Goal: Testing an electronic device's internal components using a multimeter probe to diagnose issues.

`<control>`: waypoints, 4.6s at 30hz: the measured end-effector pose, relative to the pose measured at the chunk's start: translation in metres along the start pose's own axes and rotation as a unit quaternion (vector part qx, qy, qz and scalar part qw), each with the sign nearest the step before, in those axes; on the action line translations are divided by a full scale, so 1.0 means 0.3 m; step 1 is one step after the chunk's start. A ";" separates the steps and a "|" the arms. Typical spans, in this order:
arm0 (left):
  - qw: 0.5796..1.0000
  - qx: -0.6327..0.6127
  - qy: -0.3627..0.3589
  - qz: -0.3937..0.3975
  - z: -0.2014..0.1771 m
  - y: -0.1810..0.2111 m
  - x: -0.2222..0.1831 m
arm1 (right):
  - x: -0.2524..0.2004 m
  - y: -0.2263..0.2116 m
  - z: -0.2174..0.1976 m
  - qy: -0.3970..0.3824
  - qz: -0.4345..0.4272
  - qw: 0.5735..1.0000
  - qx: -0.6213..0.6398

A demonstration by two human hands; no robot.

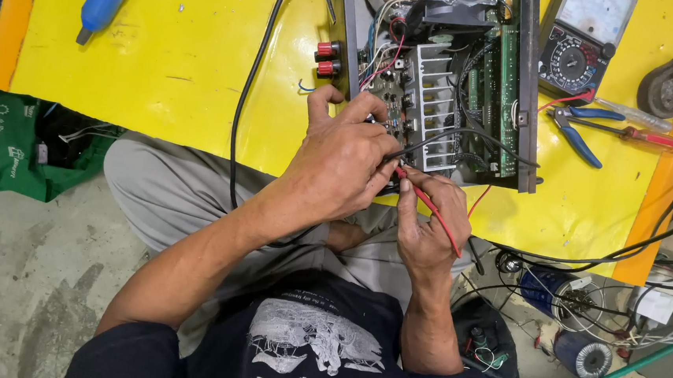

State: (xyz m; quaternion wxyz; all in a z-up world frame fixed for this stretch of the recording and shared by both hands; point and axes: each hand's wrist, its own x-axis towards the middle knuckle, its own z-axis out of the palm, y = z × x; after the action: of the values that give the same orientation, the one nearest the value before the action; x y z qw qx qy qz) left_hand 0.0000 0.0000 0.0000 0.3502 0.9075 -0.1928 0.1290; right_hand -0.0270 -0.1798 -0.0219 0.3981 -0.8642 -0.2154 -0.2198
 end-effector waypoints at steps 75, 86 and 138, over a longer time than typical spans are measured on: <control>1.000 0.001 -0.013 -0.015 -0.010 0.015 0.005 | -0.013 0.010 0.009 0.017 -0.012 1.000 0.013; 1.000 0.001 -0.008 -0.022 0.001 0.015 0.001 | -0.021 0.022 0.012 0.024 -0.022 0.999 0.023; 0.996 0.038 -0.057 -0.056 -0.005 0.021 0.007 | 0.027 0.012 -0.031 -0.023 0.004 0.999 0.029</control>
State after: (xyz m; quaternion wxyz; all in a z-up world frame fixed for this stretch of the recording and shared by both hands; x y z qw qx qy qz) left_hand -0.0009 -0.0038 0.0055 0.3109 0.9354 -0.1560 0.0639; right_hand -0.0203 -0.1875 -0.0141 0.4191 -0.8579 -0.2272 -0.1914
